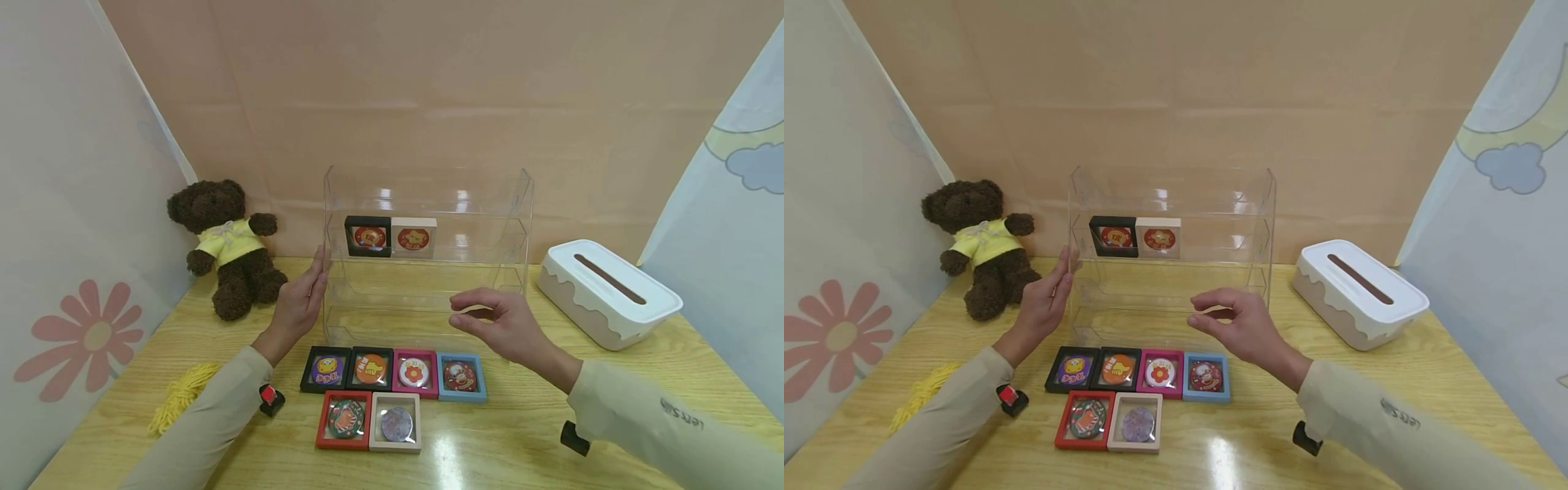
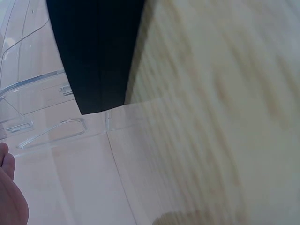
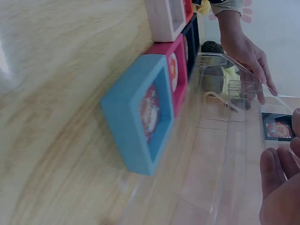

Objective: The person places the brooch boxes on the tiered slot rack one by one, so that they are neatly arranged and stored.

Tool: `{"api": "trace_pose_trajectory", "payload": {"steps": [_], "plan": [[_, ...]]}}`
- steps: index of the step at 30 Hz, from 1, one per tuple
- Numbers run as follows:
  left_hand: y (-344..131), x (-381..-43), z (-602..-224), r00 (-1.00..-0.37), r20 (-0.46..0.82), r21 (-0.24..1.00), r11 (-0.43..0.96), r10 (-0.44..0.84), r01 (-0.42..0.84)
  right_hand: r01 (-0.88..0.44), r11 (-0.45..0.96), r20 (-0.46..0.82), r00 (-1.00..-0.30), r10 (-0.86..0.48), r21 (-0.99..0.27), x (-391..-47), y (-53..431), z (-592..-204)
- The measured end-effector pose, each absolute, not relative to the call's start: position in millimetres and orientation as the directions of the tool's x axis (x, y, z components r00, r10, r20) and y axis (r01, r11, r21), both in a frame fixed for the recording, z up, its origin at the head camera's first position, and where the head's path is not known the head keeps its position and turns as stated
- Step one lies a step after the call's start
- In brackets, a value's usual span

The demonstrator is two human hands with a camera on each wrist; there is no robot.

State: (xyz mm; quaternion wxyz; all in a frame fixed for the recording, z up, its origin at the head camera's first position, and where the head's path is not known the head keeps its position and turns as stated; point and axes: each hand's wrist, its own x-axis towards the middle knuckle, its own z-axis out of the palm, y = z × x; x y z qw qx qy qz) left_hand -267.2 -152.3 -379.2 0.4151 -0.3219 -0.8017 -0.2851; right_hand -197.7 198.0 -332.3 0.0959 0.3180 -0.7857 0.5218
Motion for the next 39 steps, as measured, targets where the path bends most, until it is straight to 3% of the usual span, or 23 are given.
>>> {"api": "trace_pose_trajectory", "payload": {"steps": [12, 30, 39], "plan": [[-152.1, -267.4, -378.1, -0.436, 0.854, 0.178, 0.629, 0.283, 0.757, -0.553, 0.319, 0.411, -0.812, -0.415, -0.770, -184.8, 210.4, -354.1], [-153.2, -267.9, -379.1, -0.441, 0.852, 0.182, 0.632, 0.281, 0.754, -0.678, 0.326, 0.473, -0.710, -0.522, -0.659, -164.5, 228.5, -384.1], [-152.9, -267.8, -380.1, -0.448, 0.849, 0.189, 0.631, 0.280, 0.752, -0.676, 0.414, 0.456, -0.727, -0.514, -0.610, -158.5, 237.1, -393.6]]}}
